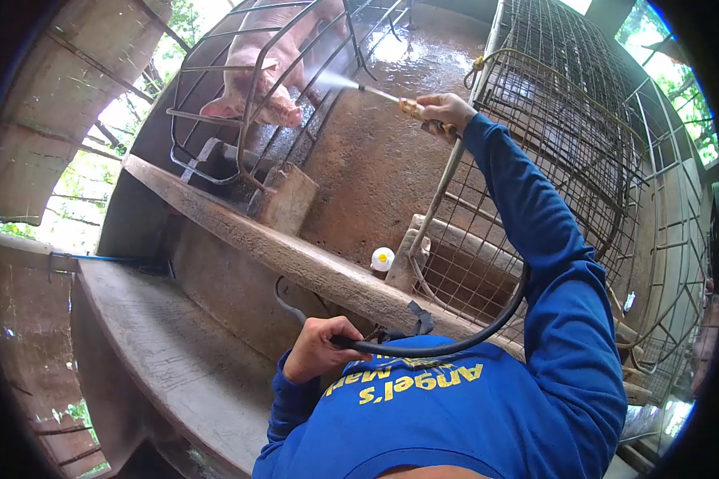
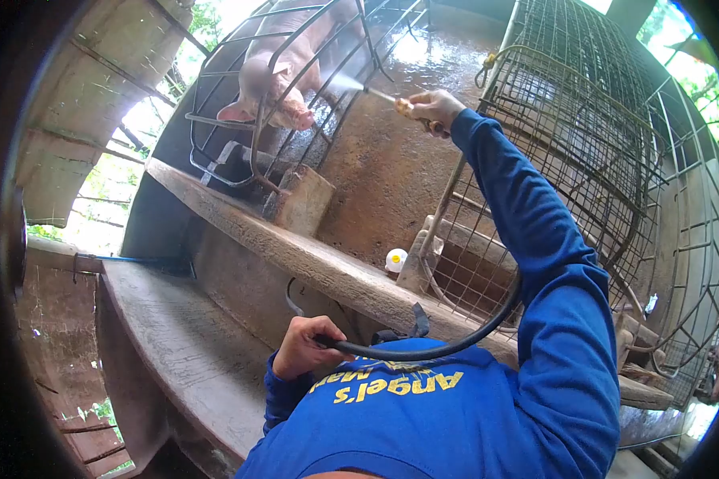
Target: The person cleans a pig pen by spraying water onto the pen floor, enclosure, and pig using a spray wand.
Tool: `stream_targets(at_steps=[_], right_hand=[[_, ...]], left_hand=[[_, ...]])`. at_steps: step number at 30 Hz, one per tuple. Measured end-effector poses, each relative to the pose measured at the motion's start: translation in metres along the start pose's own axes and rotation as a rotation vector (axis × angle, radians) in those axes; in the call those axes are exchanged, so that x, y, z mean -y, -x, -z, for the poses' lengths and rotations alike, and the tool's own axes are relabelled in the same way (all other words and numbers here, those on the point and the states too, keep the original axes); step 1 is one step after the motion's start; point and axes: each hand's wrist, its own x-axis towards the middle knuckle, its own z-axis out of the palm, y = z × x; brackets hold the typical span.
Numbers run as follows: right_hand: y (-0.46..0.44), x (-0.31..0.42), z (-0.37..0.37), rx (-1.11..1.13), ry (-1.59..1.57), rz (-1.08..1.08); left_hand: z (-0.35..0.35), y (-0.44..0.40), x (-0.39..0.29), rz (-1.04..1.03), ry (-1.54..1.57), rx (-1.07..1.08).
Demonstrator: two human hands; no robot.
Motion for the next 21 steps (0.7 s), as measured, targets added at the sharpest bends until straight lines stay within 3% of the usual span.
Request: stream_targets(at_steps=[3,7,11,15,16,19,21], right_hand=[[0.005,0.022,-0.021,-0.158,0.014,0.049],[-0.014,0.025,-0.019,-0.032,0.08,0.018],[-0.002,0.053,-0.04,-0.201,0.096,0.112],[-0.009,0.056,-0.03,-0.018,0.164,0.025],[-0.014,0.051,-0.033,-0.091,0.139,0.139],[-0.021,0.047,-0.036,-0.153,0.207,0.171],[-0.01,0.058,-0.031,-0.019,0.203,0.077]], left_hand=[[0.001,-0.001,0.002,-0.002,-0.01,-0.02],[0.003,0.002,0.002,0.016,0.0,-0.022],[0.004,0.006,0.007,0.018,-0.001,-0.045],[0.006,0.008,0.0,-0.008,-0.031,-0.063],[0.006,0.009,0.004,-0.006,-0.02,-0.071],[0.005,0.01,0.015,-0.007,-0.003,-0.096],[0.007,0.012,0.013,-0.01,-0.004,-0.094]])
